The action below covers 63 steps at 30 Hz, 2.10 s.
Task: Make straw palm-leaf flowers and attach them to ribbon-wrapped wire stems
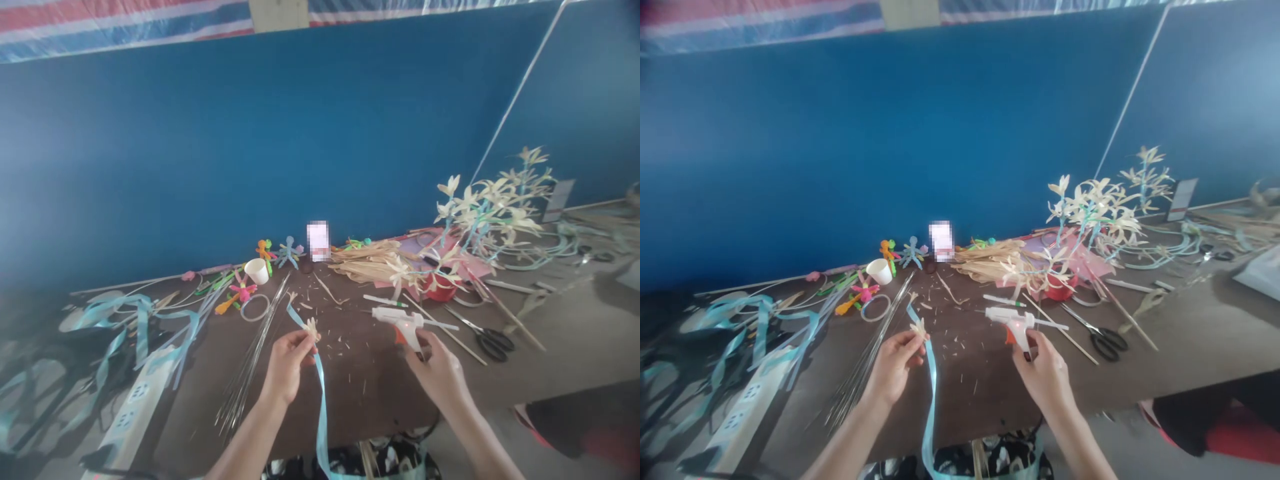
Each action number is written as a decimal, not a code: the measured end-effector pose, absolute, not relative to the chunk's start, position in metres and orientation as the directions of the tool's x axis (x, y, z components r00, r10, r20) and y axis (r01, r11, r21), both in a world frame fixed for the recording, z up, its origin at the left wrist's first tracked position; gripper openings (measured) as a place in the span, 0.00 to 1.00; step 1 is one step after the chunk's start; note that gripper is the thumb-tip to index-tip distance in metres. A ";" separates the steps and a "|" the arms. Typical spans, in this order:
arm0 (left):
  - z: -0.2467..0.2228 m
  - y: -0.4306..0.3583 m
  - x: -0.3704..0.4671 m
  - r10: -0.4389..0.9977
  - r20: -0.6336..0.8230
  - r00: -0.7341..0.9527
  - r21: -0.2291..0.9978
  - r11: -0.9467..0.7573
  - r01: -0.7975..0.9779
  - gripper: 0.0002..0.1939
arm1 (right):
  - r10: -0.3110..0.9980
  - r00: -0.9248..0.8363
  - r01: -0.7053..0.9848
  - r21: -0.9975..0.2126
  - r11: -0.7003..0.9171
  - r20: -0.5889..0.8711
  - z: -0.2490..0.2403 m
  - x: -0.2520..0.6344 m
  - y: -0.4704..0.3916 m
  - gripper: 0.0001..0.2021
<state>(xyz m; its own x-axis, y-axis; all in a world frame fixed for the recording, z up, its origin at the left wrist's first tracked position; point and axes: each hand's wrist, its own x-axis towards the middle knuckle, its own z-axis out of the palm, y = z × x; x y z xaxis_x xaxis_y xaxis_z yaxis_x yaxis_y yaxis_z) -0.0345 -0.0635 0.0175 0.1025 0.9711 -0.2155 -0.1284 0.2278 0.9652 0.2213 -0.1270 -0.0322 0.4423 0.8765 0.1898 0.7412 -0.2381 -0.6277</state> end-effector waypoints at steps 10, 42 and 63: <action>0.023 -0.069 -0.025 0.971 -0.193 0.138 0.968 0.211 -0.133 0.11 | 0.783 0.598 0.740 -0.493 -0.458 0.170 -0.056 0.244 -0.092 0.19; 0.015 -0.086 -0.048 0.993 -0.048 0.108 0.996 0.055 -0.064 0.05 | 0.974 -0.042 0.694 -0.695 0.189 0.223 -0.004 0.121 -0.064 0.09; 0.015 -0.083 -0.065 0.983 0.141 0.119 0.969 -0.162 0.185 0.05 | 0.969 -0.245 0.808 -0.547 0.220 0.029 -0.033 0.065 0.051 0.09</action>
<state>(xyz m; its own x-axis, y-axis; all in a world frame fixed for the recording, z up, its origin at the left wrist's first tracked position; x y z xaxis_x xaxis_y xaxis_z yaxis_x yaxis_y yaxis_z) -0.0655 -0.0831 0.0147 0.1193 0.9828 0.1410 0.1846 -0.1615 0.9694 0.0648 0.0515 -0.0328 -0.2448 0.9692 0.0288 0.8076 0.2202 -0.5470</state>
